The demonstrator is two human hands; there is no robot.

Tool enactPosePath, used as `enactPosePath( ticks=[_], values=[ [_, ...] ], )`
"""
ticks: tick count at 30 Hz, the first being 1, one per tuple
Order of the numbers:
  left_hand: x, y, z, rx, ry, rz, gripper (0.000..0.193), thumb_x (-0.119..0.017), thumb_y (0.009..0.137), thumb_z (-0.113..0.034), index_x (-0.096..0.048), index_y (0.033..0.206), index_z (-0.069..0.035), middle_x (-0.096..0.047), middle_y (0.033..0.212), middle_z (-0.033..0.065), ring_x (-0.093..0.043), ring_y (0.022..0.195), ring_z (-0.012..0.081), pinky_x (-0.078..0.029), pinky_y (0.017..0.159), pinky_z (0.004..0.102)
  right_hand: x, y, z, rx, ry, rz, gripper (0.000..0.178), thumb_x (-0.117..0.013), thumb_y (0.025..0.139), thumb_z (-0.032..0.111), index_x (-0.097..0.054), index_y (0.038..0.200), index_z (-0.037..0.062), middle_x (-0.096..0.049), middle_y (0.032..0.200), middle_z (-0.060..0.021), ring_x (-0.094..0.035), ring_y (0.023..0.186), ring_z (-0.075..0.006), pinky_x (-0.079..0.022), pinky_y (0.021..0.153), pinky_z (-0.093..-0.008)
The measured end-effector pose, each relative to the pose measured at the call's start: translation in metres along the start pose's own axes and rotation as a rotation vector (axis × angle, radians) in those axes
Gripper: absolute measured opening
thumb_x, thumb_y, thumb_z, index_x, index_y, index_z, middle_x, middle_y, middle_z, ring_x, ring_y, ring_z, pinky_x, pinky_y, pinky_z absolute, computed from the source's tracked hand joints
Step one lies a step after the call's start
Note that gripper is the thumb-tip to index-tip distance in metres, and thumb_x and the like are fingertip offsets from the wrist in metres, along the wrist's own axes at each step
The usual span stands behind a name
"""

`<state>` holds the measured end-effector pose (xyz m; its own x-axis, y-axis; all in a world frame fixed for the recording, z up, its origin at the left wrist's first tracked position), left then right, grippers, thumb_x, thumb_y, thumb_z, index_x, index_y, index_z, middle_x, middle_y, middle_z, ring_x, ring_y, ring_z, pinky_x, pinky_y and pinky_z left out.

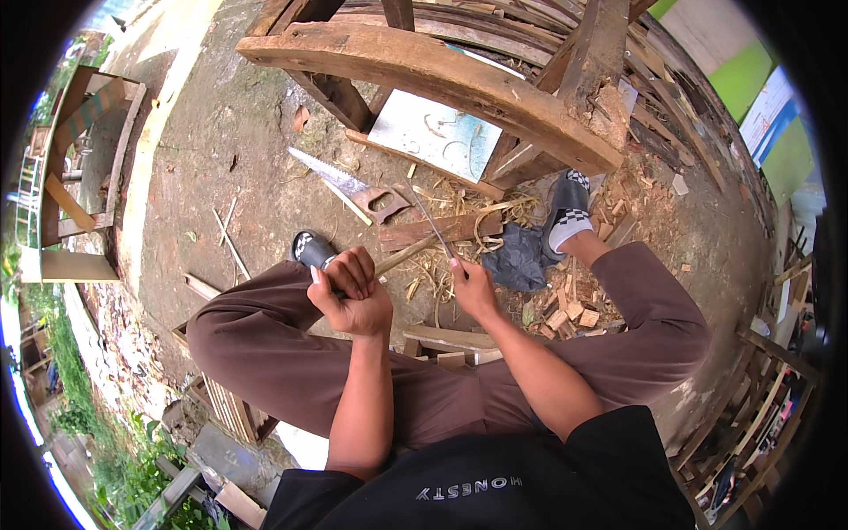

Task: The person sits on the ground and uses a knife to shave thin strips from a small wooden stick. The person repeatedly turns the stick and shaves it from different sides, producing wood shavings that accumulate on the ground.

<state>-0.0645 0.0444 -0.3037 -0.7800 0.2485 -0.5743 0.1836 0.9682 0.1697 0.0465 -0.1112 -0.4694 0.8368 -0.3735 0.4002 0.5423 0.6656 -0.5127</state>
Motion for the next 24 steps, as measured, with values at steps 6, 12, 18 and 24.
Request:
enactPosePath(
  ticks=[6, 12, 18, 24],
  values=[
    [-0.006, -0.002, 0.002, -0.008, 0.038, -0.030, 0.061, -0.032, 0.106, -0.035, -0.028, 0.049, -0.014, -0.026, 0.046, -0.0007, -0.023, 0.045, 0.0122, -0.023, 0.047, 0.0283, -0.004, 0.006, -0.016, -0.027, -0.030, -0.052, 0.042, -0.047, 0.105, 0.040, -0.061, 0.138, 0.0166, -0.062, 0.070, -0.0255, -0.067, 0.072, -0.0410, -0.050, 0.066, -0.0480],
    [-0.008, -0.003, 0.003, -0.032, 0.068, 0.002, 0.061, -0.031, 0.106, -0.035, -0.029, 0.049, -0.014, -0.028, 0.047, 0.0005, -0.024, 0.045, 0.0126, -0.023, 0.047, 0.0289, -0.004, -0.007, -0.001, 0.026, -0.013, -0.015, 0.043, -0.046, 0.106, 0.040, -0.060, 0.138, 0.0152, -0.060, 0.070, -0.0256, -0.066, 0.071, -0.0413, -0.050, 0.067, -0.0471],
    [0.000, -0.002, -0.001, -0.011, 0.054, 0.001, 0.060, -0.031, 0.106, -0.035, -0.029, 0.050, -0.013, -0.027, 0.048, 0.0006, -0.025, 0.045, 0.0131, -0.024, 0.047, 0.0286, -0.007, -0.002, -0.006, 0.123, 0.006, -0.066, 0.040, -0.049, 0.105, 0.036, -0.062, 0.135, 0.0149, -0.060, 0.067, -0.0251, -0.065, 0.067, -0.0421, -0.048, 0.063, -0.0483],
    [0.001, -0.001, -0.002, -0.016, 0.046, -0.024, 0.060, -0.031, 0.106, -0.035, -0.029, 0.051, -0.014, -0.026, 0.046, -0.0001, -0.023, 0.044, 0.0128, -0.023, 0.046, 0.0282, -0.008, 0.017, -0.026, -0.082, -0.082, -0.002, 0.041, -0.048, 0.105, 0.036, -0.060, 0.139, 0.0166, -0.062, 0.067, -0.0245, -0.066, 0.067, -0.0429, -0.050, 0.064, -0.0491]
  ],
)
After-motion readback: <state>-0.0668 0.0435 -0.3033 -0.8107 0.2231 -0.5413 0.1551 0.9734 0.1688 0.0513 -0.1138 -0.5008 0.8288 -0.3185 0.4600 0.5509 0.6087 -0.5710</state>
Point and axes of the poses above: each hand's wrist, its own y-axis towards the middle knuckle, its own x-axis out of the back of the hand, z = x × y, the point moved 4 cm from there along y, towards the middle knuckle
